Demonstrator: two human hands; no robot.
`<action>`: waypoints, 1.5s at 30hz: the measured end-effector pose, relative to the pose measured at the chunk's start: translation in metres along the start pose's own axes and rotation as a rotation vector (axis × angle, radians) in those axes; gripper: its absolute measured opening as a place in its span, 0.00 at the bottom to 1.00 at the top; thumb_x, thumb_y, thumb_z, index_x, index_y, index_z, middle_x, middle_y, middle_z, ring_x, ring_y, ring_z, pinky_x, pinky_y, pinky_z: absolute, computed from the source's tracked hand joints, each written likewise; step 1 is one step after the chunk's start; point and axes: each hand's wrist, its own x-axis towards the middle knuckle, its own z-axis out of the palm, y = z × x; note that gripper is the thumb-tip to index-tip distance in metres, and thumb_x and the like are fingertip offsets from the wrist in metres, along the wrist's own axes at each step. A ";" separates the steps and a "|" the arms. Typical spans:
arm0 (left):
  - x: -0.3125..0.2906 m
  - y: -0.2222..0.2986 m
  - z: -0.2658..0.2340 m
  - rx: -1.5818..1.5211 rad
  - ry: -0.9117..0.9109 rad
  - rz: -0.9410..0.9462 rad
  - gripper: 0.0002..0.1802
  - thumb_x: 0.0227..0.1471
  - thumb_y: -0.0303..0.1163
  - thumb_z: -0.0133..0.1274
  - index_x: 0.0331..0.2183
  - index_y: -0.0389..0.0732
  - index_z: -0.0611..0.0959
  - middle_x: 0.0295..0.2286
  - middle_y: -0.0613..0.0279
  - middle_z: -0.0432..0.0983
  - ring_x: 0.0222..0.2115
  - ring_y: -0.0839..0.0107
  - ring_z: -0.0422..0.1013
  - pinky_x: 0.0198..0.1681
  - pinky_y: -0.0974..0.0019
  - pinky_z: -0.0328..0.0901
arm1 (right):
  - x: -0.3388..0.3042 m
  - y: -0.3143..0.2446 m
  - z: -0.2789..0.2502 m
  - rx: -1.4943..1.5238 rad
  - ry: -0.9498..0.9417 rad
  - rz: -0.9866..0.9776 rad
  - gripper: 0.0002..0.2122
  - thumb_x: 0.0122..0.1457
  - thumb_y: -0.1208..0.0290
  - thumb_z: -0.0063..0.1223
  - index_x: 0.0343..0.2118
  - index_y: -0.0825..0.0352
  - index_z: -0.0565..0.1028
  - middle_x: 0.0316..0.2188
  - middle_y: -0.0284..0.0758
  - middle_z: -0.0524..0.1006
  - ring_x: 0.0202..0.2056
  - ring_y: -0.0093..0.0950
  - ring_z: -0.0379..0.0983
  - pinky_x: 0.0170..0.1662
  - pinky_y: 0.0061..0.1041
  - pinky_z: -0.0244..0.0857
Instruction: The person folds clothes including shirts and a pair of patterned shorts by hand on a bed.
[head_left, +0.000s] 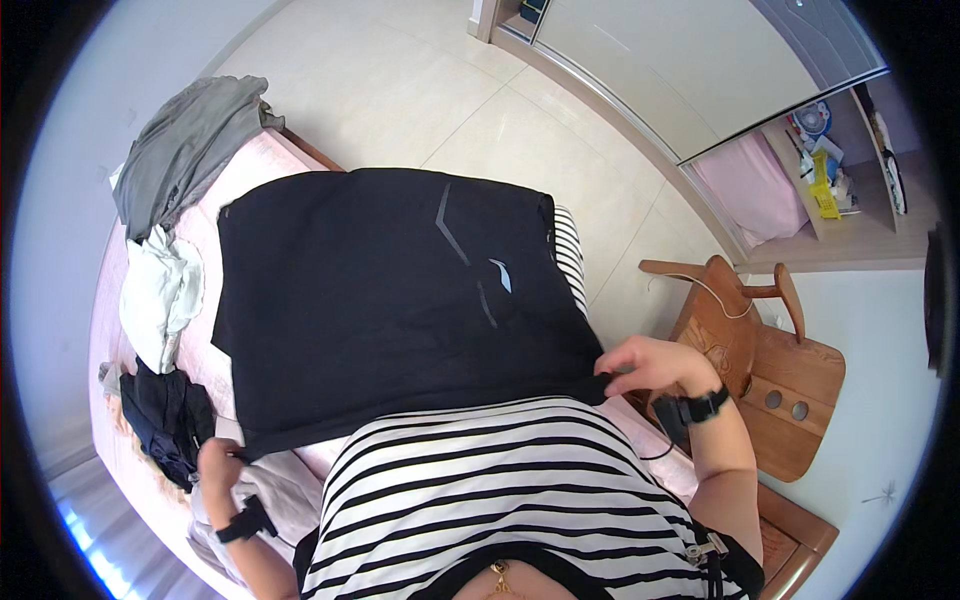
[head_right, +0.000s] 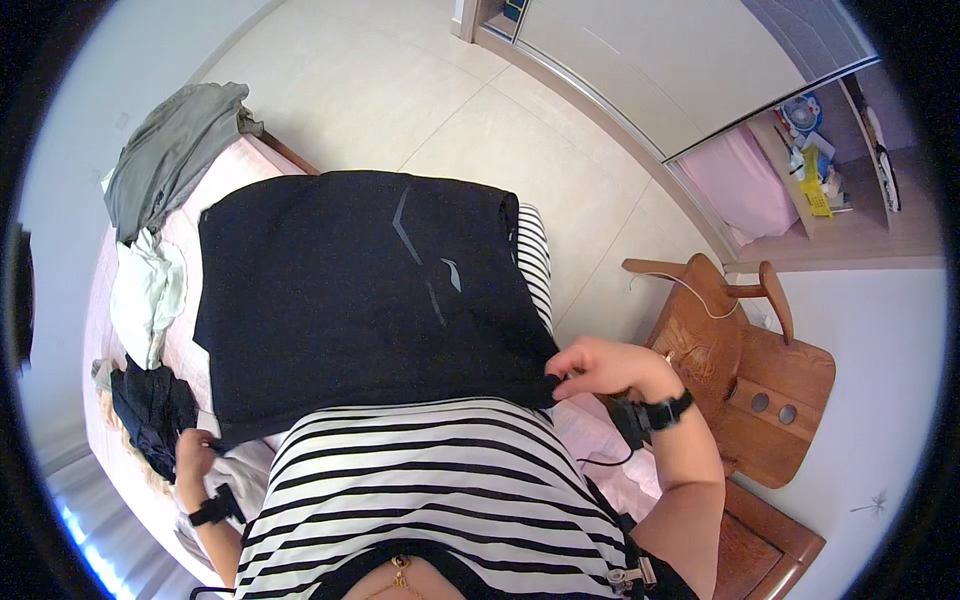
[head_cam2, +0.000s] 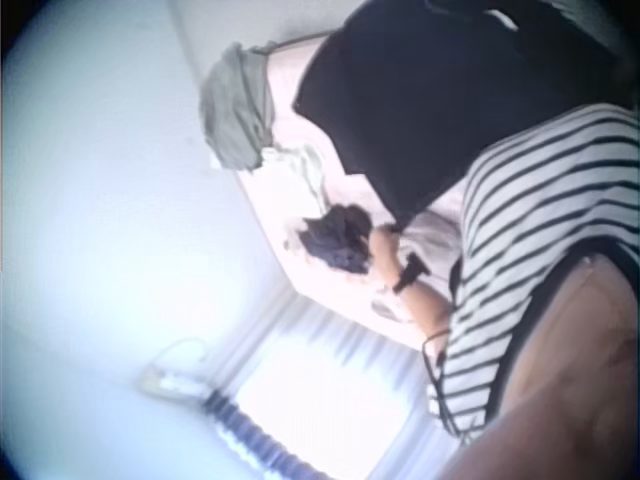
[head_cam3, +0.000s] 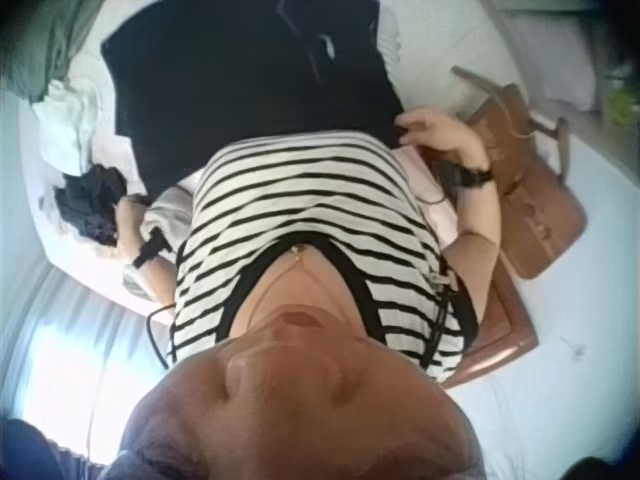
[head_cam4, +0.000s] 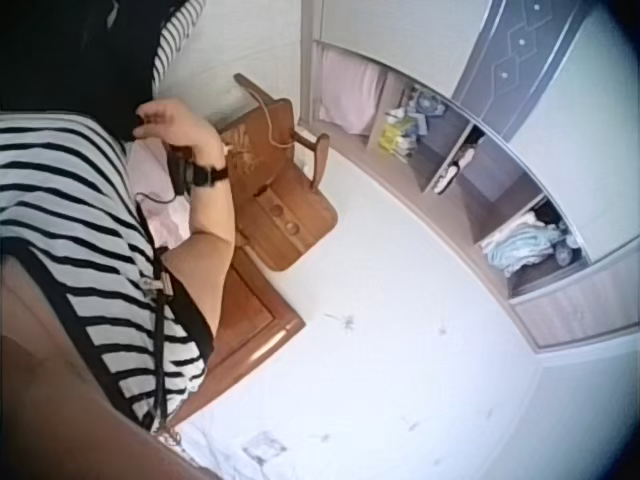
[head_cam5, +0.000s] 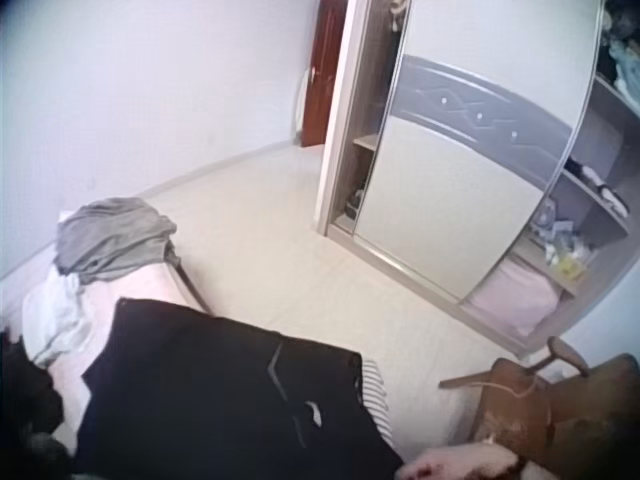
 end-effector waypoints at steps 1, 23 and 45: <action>0.007 0.000 0.017 -0.011 -0.015 0.061 0.10 0.28 0.22 0.53 0.21 0.40 0.84 0.26 0.47 0.76 0.29 0.53 0.74 0.35 0.61 0.68 | 0.005 0.006 0.000 0.150 -0.065 0.238 0.07 0.54 0.75 0.55 0.35 0.71 0.76 0.28 0.28 0.76 0.31 0.17 0.70 0.38 0.17 0.63; 0.231 0.104 -0.014 -0.484 0.477 -0.360 0.25 0.47 0.47 0.54 0.39 0.35 0.76 0.35 0.49 0.76 0.38 0.56 0.73 0.41 0.59 0.66 | 0.284 0.021 -0.185 -0.674 0.780 0.661 0.28 0.51 0.46 0.50 0.38 0.73 0.76 0.40 0.51 0.75 0.45 0.46 0.71 0.47 0.37 0.64; 0.273 0.099 -0.022 -1.231 0.464 -0.254 0.18 0.48 0.33 0.57 0.38 0.30 0.77 0.33 0.61 0.75 0.33 0.75 0.69 0.38 0.75 0.62 | 0.220 0.009 -0.222 0.951 0.957 -0.042 0.17 0.41 0.89 0.46 0.38 0.72 0.69 0.37 0.41 0.75 0.38 0.31 0.71 0.43 0.25 0.67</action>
